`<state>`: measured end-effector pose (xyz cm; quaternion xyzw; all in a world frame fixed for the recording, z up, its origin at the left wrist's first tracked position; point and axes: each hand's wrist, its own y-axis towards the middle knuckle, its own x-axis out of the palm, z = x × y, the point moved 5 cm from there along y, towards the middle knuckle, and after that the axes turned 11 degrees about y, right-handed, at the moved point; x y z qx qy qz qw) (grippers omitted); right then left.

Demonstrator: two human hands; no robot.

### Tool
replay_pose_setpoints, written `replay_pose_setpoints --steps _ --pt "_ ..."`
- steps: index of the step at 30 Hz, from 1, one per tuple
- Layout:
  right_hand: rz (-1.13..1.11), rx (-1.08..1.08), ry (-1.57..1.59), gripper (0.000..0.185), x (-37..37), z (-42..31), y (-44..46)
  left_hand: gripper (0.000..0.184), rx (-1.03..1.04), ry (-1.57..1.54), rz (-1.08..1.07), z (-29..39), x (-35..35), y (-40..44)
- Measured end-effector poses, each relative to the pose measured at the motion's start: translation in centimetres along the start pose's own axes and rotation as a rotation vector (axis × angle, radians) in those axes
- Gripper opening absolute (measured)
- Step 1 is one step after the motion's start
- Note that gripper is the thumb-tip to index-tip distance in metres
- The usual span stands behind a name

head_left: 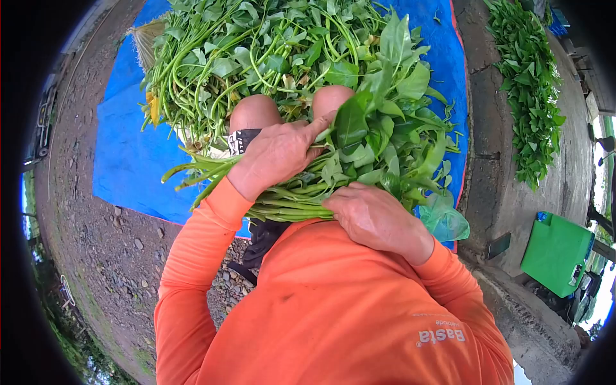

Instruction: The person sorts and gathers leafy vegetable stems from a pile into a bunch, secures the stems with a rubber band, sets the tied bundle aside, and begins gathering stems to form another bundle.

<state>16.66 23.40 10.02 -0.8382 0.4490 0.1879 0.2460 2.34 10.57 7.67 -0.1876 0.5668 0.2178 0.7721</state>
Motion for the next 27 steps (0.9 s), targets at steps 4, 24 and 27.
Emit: replay_pose_setpoints --steps 4,24,27 --pt "-0.113 -0.123 0.121 0.03 -3.9 -3.7 -0.1 0.061 0.028 0.179 0.02 1.7 -0.3 -1.2" --pt "-0.013 -0.097 -0.213 0.054 -6.1 5.6 7.5 0.112 -0.305 -1.032 -0.215 -4.2 -3.6 -2.0" --pt "0.092 -0.086 -0.252 0.042 -6.2 4.6 6.5 0.103 -0.265 -1.352 -0.087 -7.7 -1.9 -3.8"
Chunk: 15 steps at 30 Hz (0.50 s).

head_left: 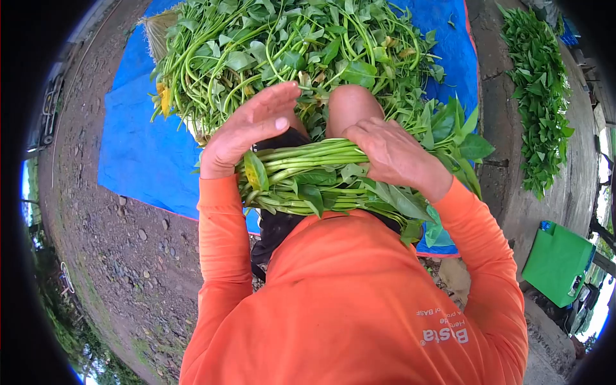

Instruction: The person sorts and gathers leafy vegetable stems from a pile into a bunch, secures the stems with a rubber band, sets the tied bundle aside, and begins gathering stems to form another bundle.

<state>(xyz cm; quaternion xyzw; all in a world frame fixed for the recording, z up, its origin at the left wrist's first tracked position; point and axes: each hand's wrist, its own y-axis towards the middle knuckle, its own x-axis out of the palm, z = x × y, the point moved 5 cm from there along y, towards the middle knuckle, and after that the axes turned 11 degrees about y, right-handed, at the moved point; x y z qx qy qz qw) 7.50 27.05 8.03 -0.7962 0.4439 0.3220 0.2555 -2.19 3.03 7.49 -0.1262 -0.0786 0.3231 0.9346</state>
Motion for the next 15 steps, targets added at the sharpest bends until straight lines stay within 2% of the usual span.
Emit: replay_pose_setpoints --steps 1,4,5,8,9,12,13,15 --pt "0.03 -0.017 0.024 0.042 0.1 0.2 -0.2 0.101 0.0 -0.046 -0.059 -0.4 -0.3 -0.4" --pt "0.023 -0.048 0.061 0.041 0.1 0.4 0.0 0.102 -0.025 0.185 -0.34 0.2 2.0 -0.7" --pt "0.008 -0.051 0.061 0.041 0.0 0.6 0.2 0.1 -0.08 0.416 -0.373 1.5 2.8 -1.1" --pt "-0.011 -0.062 0.11 0.041 -0.2 0.7 0.5 0.107 -0.015 0.912 -0.365 -0.3 4.4 -0.1" --pt "-0.028 -0.049 0.113 0.042 -0.2 0.7 0.5 0.096 0.014 0.949 -0.302 -0.3 4.6 -0.1" --pt "-0.057 -0.04 0.132 0.046 -0.4 1.0 0.8 0.081 -0.123 0.939 -0.283 -0.3 4.8 0.1" --pt "-0.061 -0.057 0.149 0.048 -0.3 1.3 0.8 0.071 -0.071 0.964 -0.261 -0.4 4.8 0.1" --pt "-0.071 -0.062 0.168 0.05 -0.5 1.6 0.8 0.069 -0.074 1.111 -0.181 0.3 5.5 -0.1"
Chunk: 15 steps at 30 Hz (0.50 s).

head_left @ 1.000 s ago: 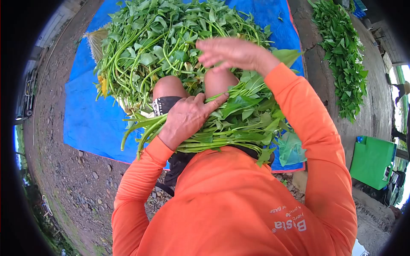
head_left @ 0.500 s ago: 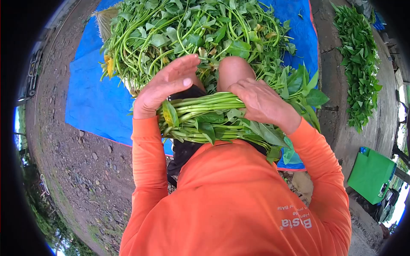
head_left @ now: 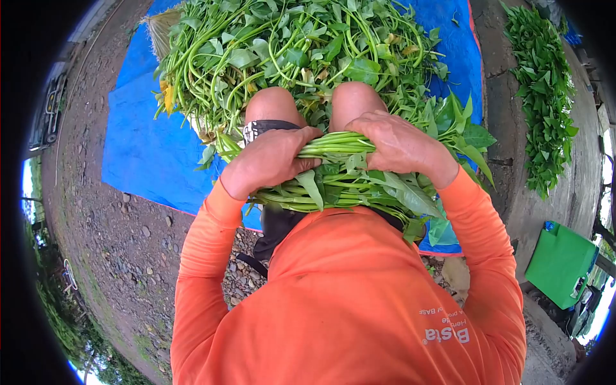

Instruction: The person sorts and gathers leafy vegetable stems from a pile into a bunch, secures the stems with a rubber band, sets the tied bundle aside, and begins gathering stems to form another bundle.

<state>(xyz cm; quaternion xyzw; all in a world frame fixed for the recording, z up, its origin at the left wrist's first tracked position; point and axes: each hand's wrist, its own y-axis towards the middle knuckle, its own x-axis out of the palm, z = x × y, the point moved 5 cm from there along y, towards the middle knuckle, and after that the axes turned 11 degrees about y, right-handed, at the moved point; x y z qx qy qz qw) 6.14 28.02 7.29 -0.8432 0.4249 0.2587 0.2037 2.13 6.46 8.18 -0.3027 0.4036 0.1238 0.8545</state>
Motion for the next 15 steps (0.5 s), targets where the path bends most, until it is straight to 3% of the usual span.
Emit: replay_pose_setpoints --steps 2,5,6,9,10,13,15 --pt "-0.018 0.025 0.01 0.052 -0.3 -0.3 0.0 0.069 0.011 0.08 0.099 0.3 0.1 -0.2" --pt "0.0 -0.035 0.027 0.053 -0.3 -0.3 -0.1 0.078 0.074 -0.183 0.161 -0.7 -0.1 -1.0" --pt "-0.009 -0.029 0.024 0.053 -0.3 -0.1 0.0 0.077 0.024 -0.437 0.144 -1.1 -0.5 -1.4" --pt "-0.027 0.002 0.035 0.053 0.0 0.1 0.3 0.063 0.182 -0.311 0.296 -0.8 -3.4 -3.1" --pt "-0.028 0.013 0.039 0.053 -0.2 0.0 0.4 0.052 0.173 -0.26 0.188 -0.5 -3.3 -3.8" --pt "-0.078 0.041 0.027 0.055 -0.2 -0.1 0.8 0.045 0.131 0.182 0.176 1.3 -2.4 -5.1" --pt "-0.102 0.039 0.01 0.056 -0.1 0.1 1.1 0.028 0.17 0.202 0.241 1.3 -1.7 -4.6"
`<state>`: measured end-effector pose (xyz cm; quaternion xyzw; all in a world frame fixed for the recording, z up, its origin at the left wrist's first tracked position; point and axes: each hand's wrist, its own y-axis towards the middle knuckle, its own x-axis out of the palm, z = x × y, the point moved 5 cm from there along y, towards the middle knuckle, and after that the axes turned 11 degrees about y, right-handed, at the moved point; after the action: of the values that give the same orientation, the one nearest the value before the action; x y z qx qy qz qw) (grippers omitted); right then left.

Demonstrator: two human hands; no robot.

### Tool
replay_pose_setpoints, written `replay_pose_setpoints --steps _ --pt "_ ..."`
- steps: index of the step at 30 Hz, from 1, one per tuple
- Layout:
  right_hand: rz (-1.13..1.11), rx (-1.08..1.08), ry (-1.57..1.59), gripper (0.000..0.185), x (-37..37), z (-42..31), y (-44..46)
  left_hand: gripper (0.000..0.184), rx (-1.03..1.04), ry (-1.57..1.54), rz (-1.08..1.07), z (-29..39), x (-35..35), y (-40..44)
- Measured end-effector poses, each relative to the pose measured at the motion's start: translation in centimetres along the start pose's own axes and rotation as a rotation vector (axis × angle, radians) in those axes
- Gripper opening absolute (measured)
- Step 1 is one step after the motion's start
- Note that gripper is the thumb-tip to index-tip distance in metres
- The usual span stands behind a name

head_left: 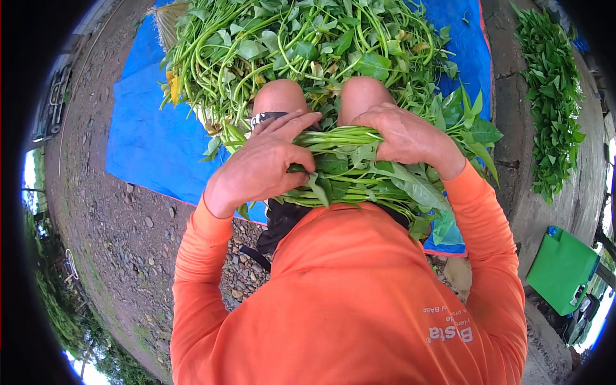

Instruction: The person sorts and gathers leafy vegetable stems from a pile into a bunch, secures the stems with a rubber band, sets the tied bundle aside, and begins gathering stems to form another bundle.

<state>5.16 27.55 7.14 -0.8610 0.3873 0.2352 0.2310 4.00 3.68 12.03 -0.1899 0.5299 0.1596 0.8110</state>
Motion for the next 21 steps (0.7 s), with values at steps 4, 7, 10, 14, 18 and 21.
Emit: replay_pose_setpoints --steps 4,7,10,14,18,21 --pt "-0.001 0.011 0.023 0.053 0.1 0.5 0.1 0.015 -0.052 -0.124 0.161 -0.4 0.6 0.9" --pt "-0.005 0.024 0.039 0.051 0.1 0.8 0.1 0.012 -0.072 -0.066 0.303 -0.1 1.3 1.1" --pt "0.0 0.022 0.034 0.051 -0.1 0.8 0.2 0.012 -0.031 0.034 0.349 0.2 1.6 1.1" --pt "0.004 0.003 0.033 0.052 0.3 1.4 0.2 0.01 -0.004 0.042 0.274 1.0 0.9 1.0" --pt "0.018 -0.017 0.061 0.052 0.4 1.4 0.1 0.018 -0.031 0.099 0.24 3.5 0.2 1.2" --pt "0.014 -0.005 0.049 0.049 0.3 1.2 0.3 0.019 -0.056 0.053 0.168 3.0 2.0 1.3"
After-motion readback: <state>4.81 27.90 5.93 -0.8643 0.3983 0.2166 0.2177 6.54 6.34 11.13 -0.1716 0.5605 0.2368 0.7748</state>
